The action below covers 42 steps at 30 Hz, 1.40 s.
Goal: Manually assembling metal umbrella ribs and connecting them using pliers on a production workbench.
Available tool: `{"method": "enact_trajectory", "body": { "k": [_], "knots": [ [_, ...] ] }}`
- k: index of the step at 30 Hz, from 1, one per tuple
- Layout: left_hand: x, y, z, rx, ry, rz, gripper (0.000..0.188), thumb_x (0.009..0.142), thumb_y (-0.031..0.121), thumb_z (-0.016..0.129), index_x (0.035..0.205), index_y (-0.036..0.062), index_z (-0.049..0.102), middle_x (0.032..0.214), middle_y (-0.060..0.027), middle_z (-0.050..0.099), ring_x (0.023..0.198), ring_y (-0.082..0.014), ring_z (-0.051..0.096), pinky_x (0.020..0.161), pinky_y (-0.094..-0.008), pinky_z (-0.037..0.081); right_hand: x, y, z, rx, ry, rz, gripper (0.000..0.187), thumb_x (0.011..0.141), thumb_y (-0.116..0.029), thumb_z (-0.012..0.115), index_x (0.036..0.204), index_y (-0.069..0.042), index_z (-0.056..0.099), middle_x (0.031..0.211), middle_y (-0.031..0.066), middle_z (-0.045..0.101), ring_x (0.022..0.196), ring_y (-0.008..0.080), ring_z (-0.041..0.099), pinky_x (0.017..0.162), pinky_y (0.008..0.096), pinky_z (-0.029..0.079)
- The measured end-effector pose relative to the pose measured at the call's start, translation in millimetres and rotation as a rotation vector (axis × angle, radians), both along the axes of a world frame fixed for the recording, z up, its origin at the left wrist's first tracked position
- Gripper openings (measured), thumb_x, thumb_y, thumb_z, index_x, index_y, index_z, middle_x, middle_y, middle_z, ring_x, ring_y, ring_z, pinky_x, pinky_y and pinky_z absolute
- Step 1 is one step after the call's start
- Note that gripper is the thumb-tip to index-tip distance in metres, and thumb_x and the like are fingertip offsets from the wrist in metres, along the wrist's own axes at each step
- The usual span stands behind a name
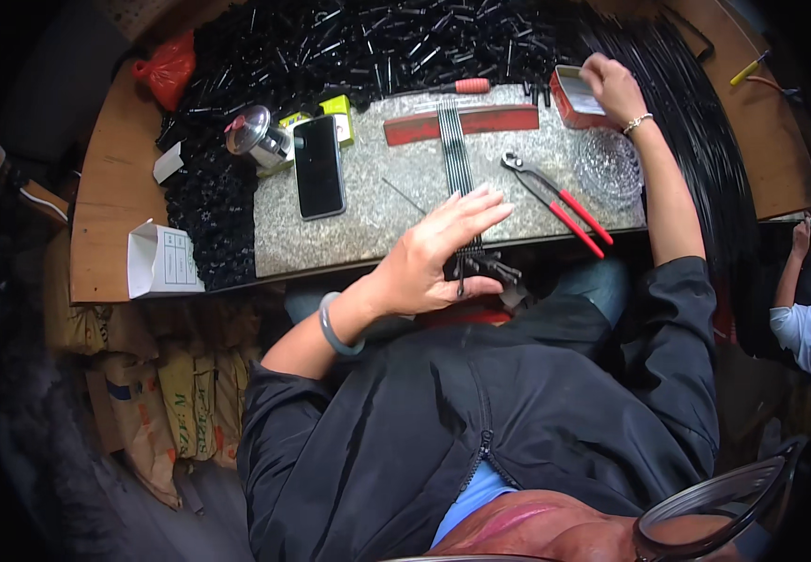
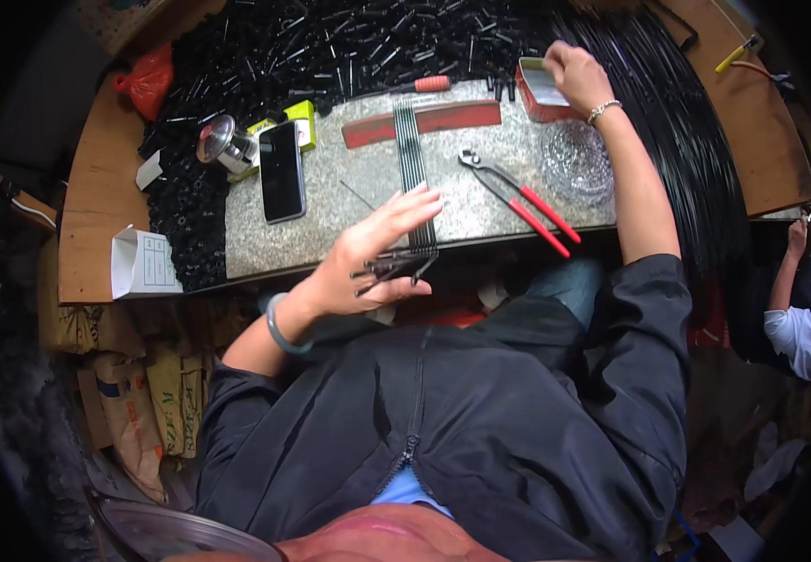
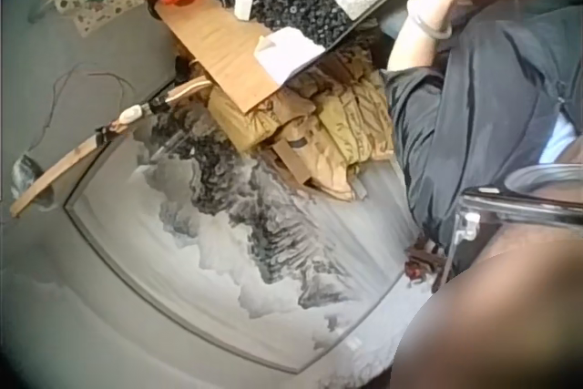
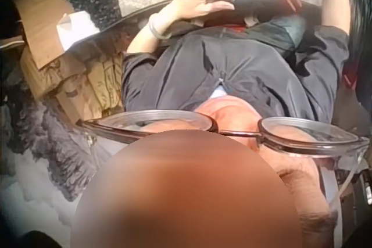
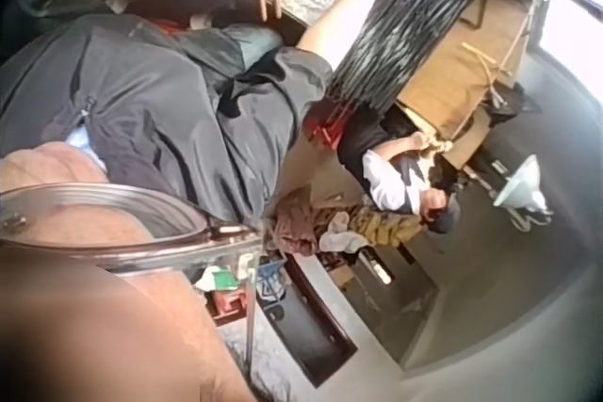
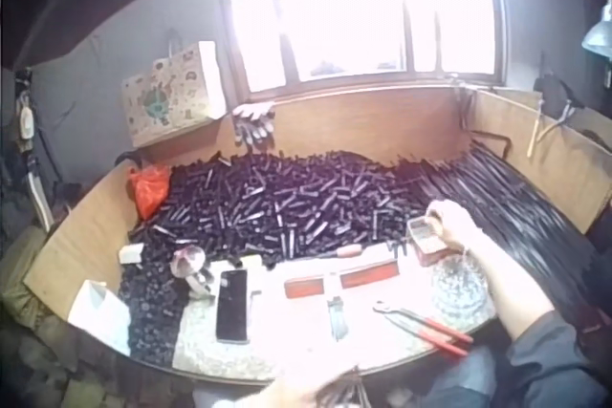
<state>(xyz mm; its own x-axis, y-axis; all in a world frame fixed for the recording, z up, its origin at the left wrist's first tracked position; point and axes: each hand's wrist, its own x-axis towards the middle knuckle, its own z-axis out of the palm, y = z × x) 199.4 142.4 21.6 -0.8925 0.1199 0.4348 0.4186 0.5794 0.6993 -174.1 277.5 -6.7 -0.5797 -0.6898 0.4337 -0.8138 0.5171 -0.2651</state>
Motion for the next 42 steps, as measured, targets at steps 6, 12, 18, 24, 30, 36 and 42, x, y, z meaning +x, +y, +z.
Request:
{"method": "enact_trajectory", "body": {
  "k": [6, 12, 18, 24, 30, 36, 42],
  "knots": [
    [1.5, 6.6, 40.7, 0.03, 0.038, -0.104, 0.049, 0.076, 0.018, 0.072, 0.118, 0.0001, 0.056, 0.11, -0.0142, 0.063, 0.105, -0.0293, 0.06, 0.098, -0.044, 0.04, 147.8, 25.8, 69.8, -0.454, -0.234, 0.41, 0.005, 0.083, -0.003, 0.06, 0.083, 0.001, 0.06, 0.077, 0.0057, 0.059, 0.073, 0.0128, 0.055, 0.068, 0.0249, 0.044],
    [1.1, 12.4, 42.5, -0.011, 0.113, -0.109, 0.031, 0.08, 0.011, 0.067, 0.109, 0.0027, 0.062, 0.092, -0.0108, 0.068, 0.088, -0.0263, 0.066, 0.09, -0.0412, 0.047, 252.8, 77.4, 96.0, -0.463, -0.243, 0.78, 0.017, 0.068, 0.001, 0.069, 0.084, -0.004, 0.065, 0.07, 0.0026, 0.051, 0.065, 0.0169, 0.045, 0.067, 0.0326, 0.039],
    [-5.2, 12.3, 41.7, -0.144, 0.225, -0.109, 0.029, 0.074, 0.015, 0.072, 0.1, 0.0042, 0.066, 0.088, -0.0092, 0.069, 0.082, -0.0249, 0.067, 0.081, -0.0383, 0.052, 263.5, 82.9, 94.7, -0.47, -0.009, 0.63, 0.025, 0.064, -0.006, 0.075, 0.088, -0.008, 0.068, 0.069, 0.001, 0.051, 0.063, 0.0177, 0.045, 0.059, 0.0289, 0.036],
    [0.1, 13.5, 45.5, -0.186, 0.194, -0.07, 0.049, 0.064, 0.031, 0.079, 0.102, 0.004, 0.065, 0.089, -0.0087, 0.068, 0.081, -0.0264, 0.066, 0.074, -0.034, 0.053, 269.5, 86.0, 95.9, -0.448, 0.021, 0.628, 0.024, 0.063, -0.008, 0.074, 0.086, -0.008, 0.068, 0.068, 0.0008, 0.051, 0.062, 0.0174, 0.045, 0.06, 0.0296, 0.036],
    [2.7, 4.9, 34.6, -0.183, 0.171, -0.088, 0.044, 0.065, 0.031, 0.078, 0.098, 0.0047, 0.066, 0.087, -0.0106, 0.068, 0.081, -0.0267, 0.066, 0.07, -0.0332, 0.053, 275.8, 83.5, 96.2, -0.425, 0.008, 0.651, 0.023, 0.064, -0.008, 0.074, 0.085, -0.009, 0.067, 0.068, 0.0008, 0.051, 0.063, 0.0176, 0.046, 0.061, 0.0293, 0.036],
    [0.6, 4.7, 36.3, -0.272, 0.169, -0.111, 0.043, 0.066, 0.033, 0.077, 0.096, 0.0046, 0.067, 0.088, -0.0102, 0.068, 0.081, -0.0263, 0.066, 0.071, -0.0335, 0.053, 273.5, 78.2, 91.0, -0.429, -0.023, 0.635, 0.023, 0.064, -0.003, 0.074, 0.086, -0.006, 0.067, 0.068, 0.0015, 0.047, 0.065, 0.0184, 0.044, 0.063, 0.0312, 0.037],
    [-0.4, 0.5, 30.8, -0.237, 0.188, -0.104, 0.044, 0.065, 0.035, 0.077, 0.094, 0.0036, 0.067, 0.085, -0.0099, 0.068, 0.078, -0.0258, 0.067, 0.069, -0.0323, 0.053, 274.0, 77.4, 92.1, -0.426, -0.003, 0.652, 0.023, 0.065, -0.004, 0.073, 0.087, -0.006, 0.067, 0.068, 0.0018, 0.048, 0.064, 0.0179, 0.044, 0.061, 0.0299, 0.036]
  ]
}}
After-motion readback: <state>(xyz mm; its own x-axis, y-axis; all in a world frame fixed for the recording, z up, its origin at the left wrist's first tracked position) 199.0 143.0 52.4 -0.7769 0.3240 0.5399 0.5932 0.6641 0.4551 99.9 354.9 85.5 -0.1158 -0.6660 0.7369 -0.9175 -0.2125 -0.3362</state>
